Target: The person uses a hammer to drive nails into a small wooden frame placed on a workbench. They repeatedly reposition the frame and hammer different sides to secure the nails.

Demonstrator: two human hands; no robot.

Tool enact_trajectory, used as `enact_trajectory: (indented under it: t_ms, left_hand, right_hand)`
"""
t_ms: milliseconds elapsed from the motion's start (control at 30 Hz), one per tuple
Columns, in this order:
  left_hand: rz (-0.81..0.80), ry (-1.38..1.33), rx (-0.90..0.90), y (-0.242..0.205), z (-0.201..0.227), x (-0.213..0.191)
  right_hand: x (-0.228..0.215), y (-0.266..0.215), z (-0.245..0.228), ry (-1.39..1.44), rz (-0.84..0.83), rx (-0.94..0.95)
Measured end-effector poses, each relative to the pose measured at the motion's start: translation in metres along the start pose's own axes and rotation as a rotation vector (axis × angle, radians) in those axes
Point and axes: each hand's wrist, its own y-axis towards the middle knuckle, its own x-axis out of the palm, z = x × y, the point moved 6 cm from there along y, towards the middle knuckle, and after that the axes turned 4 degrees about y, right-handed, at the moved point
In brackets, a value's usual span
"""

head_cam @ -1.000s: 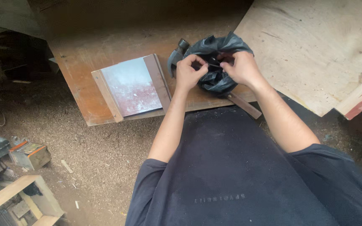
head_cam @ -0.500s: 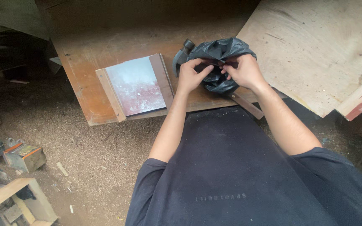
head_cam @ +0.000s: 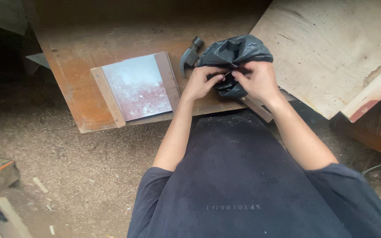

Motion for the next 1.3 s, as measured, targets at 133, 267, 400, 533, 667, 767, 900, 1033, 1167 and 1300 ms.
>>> enact_trajectory:
  t_ms: [133, 267, 400, 533, 667, 767, 900, 1033, 1167, 1300]
  left_hand:
    - [0.123, 0.222, 0.094, -0.017, 0.001, -0.013]
    - [0.156, -0.039, -0.067, -0.038, -0.006, -0.021]
    - [0.210, -0.103, 0.037, -0.053, 0.004, -0.039]
    - [0.316, 0.030, 0.100, -0.077, 0.016, -0.057]
    - [0.421, 0.099, 0.080, -0.081, 0.040, -0.058]
    - [0.432, 0.051, 0.108, -0.069, 0.055, -0.054]
    - [0.447, 0.045, 0.092, -0.056, 0.062, -0.056]
    - [0.484, 0.080, 0.073, -0.066, 0.039, -0.067]
    - [0.710, -0.105, -0.141, -0.095, -0.013, -0.082]
    - [0.943, 0.000, -0.199, -0.117, -0.034, -0.102]
  right_hand:
    - [-0.036, -0.029, -0.051, -0.414, 0.173, -0.304]
    - [0.003, -0.021, -0.041, -0.775, 0.060, -0.356]
    - [0.061, -0.008, 0.001, -0.857, -0.046, -0.219]
    - [0.061, -0.014, 0.002, -0.670, 0.066, -0.242]
    - [0.034, -0.009, -0.029, -0.588, 0.126, -0.351]
    - [0.017, 0.003, -0.049, -0.515, 0.231, -0.420]
    - [-0.001, 0.041, -0.071, -0.454, 0.322, -0.466]
    - [-0.003, 0.070, -0.087, -0.410, 0.328, -0.539]
    - [0.013, 0.047, -0.082, -0.602, 0.336, -0.657]
    - [0.055, 0.026, -0.024, -0.525, -0.057, -0.283]
